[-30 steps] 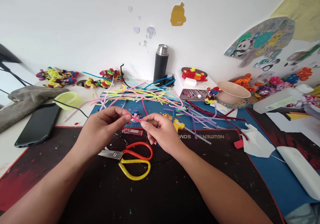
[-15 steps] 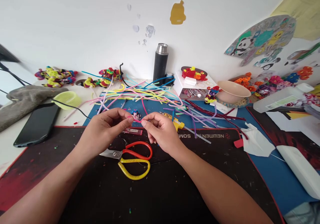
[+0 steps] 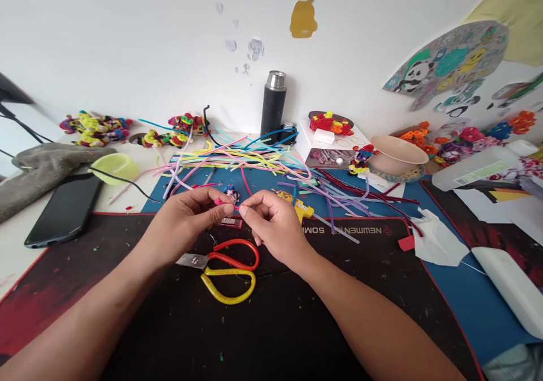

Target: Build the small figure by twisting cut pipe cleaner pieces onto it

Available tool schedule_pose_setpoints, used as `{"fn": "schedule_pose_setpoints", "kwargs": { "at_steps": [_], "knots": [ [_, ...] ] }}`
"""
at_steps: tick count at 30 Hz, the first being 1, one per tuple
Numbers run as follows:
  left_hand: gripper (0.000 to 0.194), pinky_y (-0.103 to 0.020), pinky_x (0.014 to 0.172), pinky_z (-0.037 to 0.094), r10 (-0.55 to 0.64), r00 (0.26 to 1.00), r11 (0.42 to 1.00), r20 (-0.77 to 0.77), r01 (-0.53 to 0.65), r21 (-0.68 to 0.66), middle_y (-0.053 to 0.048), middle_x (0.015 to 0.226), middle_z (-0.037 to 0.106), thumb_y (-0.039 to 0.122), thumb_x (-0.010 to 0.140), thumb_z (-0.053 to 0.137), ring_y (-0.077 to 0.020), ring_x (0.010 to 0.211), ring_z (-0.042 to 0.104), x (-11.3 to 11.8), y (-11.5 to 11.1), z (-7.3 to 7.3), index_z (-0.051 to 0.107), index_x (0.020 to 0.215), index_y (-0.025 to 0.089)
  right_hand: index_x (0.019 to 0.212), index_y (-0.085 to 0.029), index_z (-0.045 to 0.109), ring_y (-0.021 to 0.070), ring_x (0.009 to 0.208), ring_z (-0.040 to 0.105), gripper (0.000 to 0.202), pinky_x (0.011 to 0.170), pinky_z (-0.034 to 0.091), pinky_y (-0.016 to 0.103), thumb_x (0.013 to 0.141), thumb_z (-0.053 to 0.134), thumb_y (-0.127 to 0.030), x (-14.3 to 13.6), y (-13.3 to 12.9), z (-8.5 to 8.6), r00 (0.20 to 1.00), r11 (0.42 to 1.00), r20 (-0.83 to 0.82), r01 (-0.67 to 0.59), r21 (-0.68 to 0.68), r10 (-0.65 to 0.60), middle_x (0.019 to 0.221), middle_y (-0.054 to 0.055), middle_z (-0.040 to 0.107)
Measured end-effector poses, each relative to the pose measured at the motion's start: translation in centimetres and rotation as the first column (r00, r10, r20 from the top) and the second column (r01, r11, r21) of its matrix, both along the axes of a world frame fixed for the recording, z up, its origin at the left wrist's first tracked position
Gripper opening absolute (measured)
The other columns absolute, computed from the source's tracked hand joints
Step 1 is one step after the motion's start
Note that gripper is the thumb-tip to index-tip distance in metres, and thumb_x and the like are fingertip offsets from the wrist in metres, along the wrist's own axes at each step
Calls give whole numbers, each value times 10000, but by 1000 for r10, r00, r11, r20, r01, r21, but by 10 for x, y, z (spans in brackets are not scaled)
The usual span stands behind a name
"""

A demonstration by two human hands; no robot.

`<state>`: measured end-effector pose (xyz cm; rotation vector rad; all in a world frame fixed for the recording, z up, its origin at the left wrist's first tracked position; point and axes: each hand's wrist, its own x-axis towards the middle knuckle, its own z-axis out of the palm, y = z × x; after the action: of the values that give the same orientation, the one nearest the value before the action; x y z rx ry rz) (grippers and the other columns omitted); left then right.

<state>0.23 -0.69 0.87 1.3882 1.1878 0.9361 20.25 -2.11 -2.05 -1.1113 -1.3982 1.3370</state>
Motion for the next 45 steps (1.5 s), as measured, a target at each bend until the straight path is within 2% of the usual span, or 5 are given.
{"fn": "schedule_pose_setpoints", "kwargs": {
  "at_steps": [6,13,24,33,45],
  "knots": [
    [499,-353,785,623,43,968,977,-246,11,213,-66,894,834,731,891,791,-258,806,758,-7,-1,-7,800,872,233,901,-235,651,118,487,464,190,528,355,259,962,691,-411,2,-2,4,996,1000,85,-17,21,15,561,-81,507],
    [241,-312,795,572,1,848,799,-529,318,511,-45,912,826,359,1038,583,-233,826,764,-14,0,-5,778,937,260,801,-232,630,112,523,428,127,580,329,267,913,683,-260,2,-2,4,954,992,286,-107,63,84,539,-97,452],
    [391,-333,798,616,-11,958,960,-288,91,265,-49,877,830,626,948,766,-244,807,758,-11,-1,-6,792,883,240,997,-231,685,110,508,524,164,513,400,245,985,697,-394,4,5,-5,991,993,77,-109,-39,112,686,-56,605],
    [571,-367,739,672,-62,994,998,-91,63,15,-85,884,855,760,749,921,-268,795,798,-9,2,0,807,874,214,964,-233,641,94,453,511,184,471,424,225,971,715,-401,2,3,-1,994,988,-49,-105,-113,100,635,-79,568],
    [444,-305,655,565,-45,979,997,-200,57,57,-47,811,818,685,814,871,-233,729,719,-12,2,-10,837,844,243,860,-228,648,106,510,454,78,557,348,252,924,679,-261,3,-2,4,970,996,229,-85,31,76,567,-89,511]
  ]
}}
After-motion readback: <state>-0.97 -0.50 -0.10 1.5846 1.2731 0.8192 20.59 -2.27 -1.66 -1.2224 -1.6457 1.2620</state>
